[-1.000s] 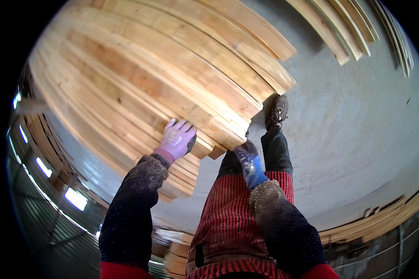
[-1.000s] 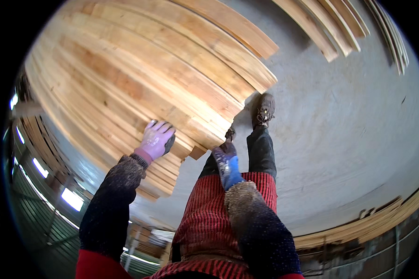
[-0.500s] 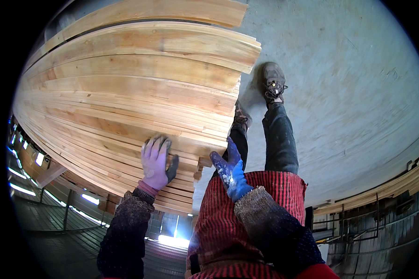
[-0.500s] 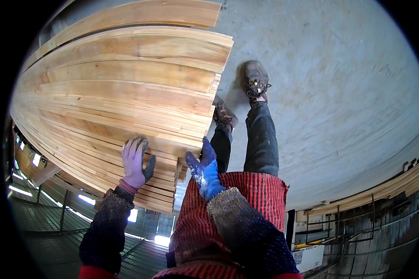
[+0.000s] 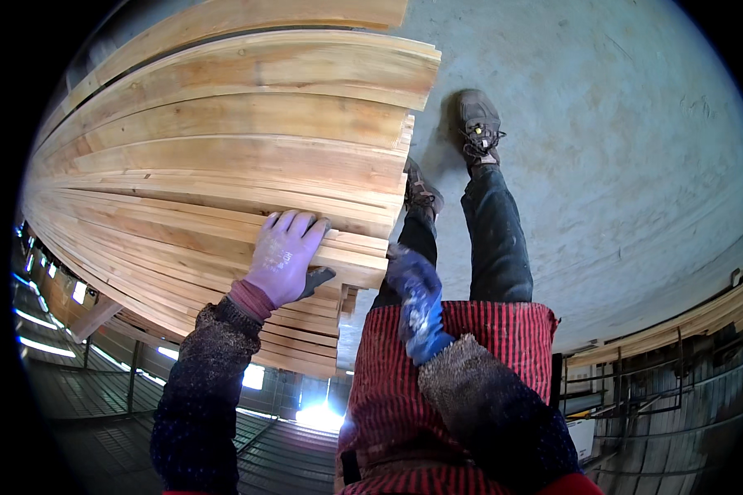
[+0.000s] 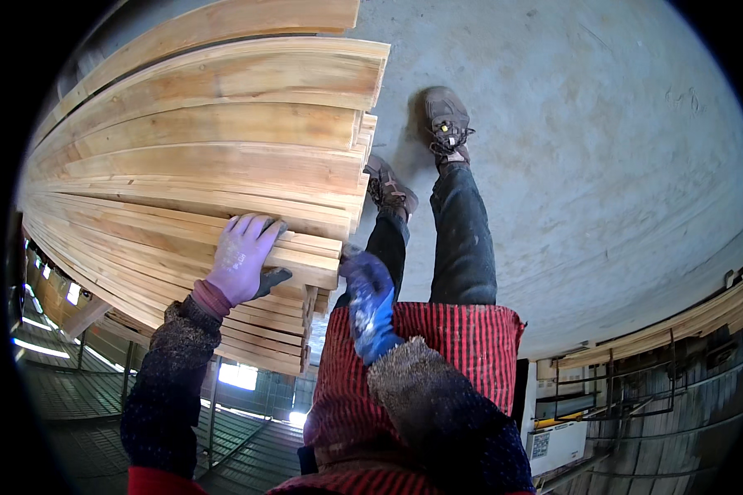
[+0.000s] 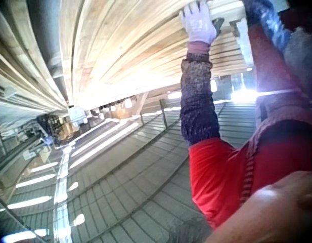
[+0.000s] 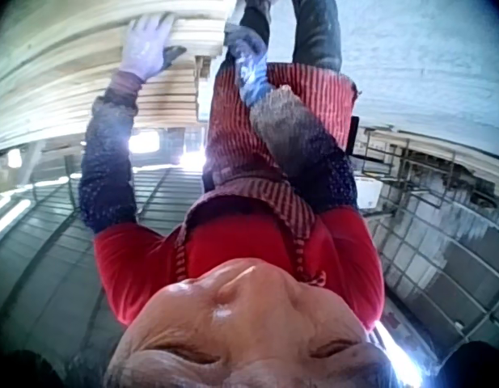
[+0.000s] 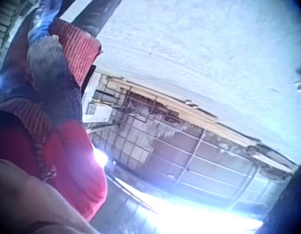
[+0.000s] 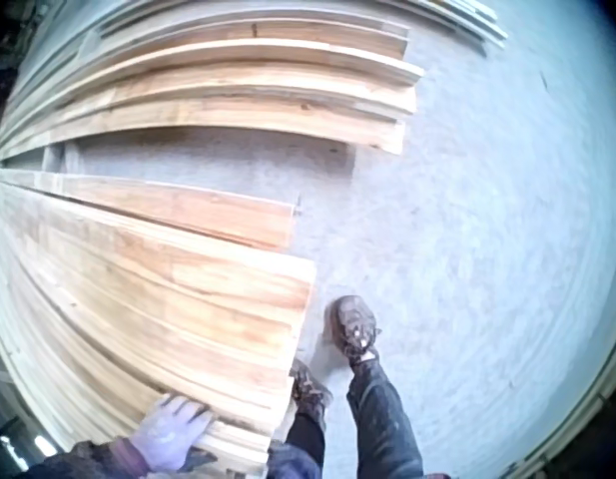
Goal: The person applies a filler paste to the seams and gaps of a large wooden panel using a putty knife. They scoop the filler from an orange bowl and spread it along the joints, occasionally using a small wooden stick to push the material into tight spaces. The person then walks through the workshop and stacks a bundle of thin wooden strips.
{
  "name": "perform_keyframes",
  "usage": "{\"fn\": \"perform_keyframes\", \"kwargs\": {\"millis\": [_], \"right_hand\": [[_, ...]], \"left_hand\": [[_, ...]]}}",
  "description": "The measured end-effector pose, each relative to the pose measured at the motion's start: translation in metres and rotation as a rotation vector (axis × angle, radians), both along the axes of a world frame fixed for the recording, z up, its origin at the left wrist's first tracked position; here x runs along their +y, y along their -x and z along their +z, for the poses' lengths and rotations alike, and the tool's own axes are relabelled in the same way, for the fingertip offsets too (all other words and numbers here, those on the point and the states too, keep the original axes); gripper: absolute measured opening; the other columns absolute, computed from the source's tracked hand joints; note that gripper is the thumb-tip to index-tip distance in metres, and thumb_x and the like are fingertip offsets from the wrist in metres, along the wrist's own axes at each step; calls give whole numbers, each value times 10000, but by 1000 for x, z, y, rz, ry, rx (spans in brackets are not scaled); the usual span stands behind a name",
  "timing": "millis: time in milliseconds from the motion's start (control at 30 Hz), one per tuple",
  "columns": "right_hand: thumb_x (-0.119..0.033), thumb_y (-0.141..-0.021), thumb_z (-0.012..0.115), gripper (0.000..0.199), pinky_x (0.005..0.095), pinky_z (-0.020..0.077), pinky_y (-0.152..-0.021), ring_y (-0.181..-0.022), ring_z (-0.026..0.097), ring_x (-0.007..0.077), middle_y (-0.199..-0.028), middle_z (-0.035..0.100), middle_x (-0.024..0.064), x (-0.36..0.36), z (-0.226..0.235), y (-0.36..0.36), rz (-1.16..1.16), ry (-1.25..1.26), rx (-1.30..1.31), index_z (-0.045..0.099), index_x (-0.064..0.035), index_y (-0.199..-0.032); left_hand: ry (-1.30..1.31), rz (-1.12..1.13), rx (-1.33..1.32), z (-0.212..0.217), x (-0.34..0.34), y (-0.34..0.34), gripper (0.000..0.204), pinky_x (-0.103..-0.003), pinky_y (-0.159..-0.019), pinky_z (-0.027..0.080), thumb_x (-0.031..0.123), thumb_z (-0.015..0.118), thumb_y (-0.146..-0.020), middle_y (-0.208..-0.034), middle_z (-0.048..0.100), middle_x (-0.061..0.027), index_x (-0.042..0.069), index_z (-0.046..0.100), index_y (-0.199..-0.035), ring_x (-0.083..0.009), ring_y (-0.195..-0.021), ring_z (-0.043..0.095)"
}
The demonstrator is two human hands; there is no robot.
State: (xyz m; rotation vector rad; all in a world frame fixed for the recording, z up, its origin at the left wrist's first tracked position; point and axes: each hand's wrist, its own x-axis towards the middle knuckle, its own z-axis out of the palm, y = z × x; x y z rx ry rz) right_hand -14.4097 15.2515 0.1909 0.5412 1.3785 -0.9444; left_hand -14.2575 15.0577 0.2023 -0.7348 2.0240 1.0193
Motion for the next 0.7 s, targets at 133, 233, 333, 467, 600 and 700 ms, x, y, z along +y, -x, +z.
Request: {"fn": "perform_keyframes", "kwargs": {"millis": [133,233,333,467,600,700], "right_hand": [[-160,-962,596,309,280,489,-926,-1023,614,196,-1168,629,118,16,-67,-21,-248,-182,178,600,6,-1223],[-239,-997,532,391,321,446,-963,-1062,589,227,-1176,629,160,-2,-84,-43,266,-118,332,545,45,-1266],[-258,-1000,520,439,325,409,-1009,-1142,552,247,-1256,590,182,-5,-77,-54,279,-149,327,496,33,-1327],[-252,-999,518,454,328,396,-1026,-1174,527,244,-1289,555,179,0,-80,-49,264,-133,218,474,37,-1348],[-211,-984,544,439,313,398,-1015,-1142,515,201,-1282,538,143,14,-80,-54,186,-125,177,483,33,-1344],[-168,-967,570,404,237,445,-900,-993,539,112,-1144,580,51,2,-73,-53,24,-178,118,511,24,-1319]], "left_hand": [[28,-17,13,-6,5,-4,699,-483,-1013,351,458,712,-732,-1171,537,-146,36,536,-1261,-330,-1130,486],[41,-47,30,-10,8,-9,717,-477,-1009,351,459,716,-726,-1181,531,-153,28,530,-1268,-337,-1135,479],[34,-54,-4,-11,11,-13,711,-477,-1015,344,449,716,-731,-1193,526,-154,26,526,-1270,-338,-1149,470],[1,-42,-18,-12,13,-14,704,-489,-1030,333,431,721,-736,-1217,515,-156,29,517,-1277,-342,-1166,459],[-20,-50,-21,-2,16,-19,705,-509,-1031,330,422,730,-733,-1229,510,-161,36,513,-1283,-348,-1173,460],[-19,-43,-42,2,23,-28,702,-510,-1035,326,412,733,-730,-1234,510,-165,39,513,-1283,-350,-1185,457]]}}
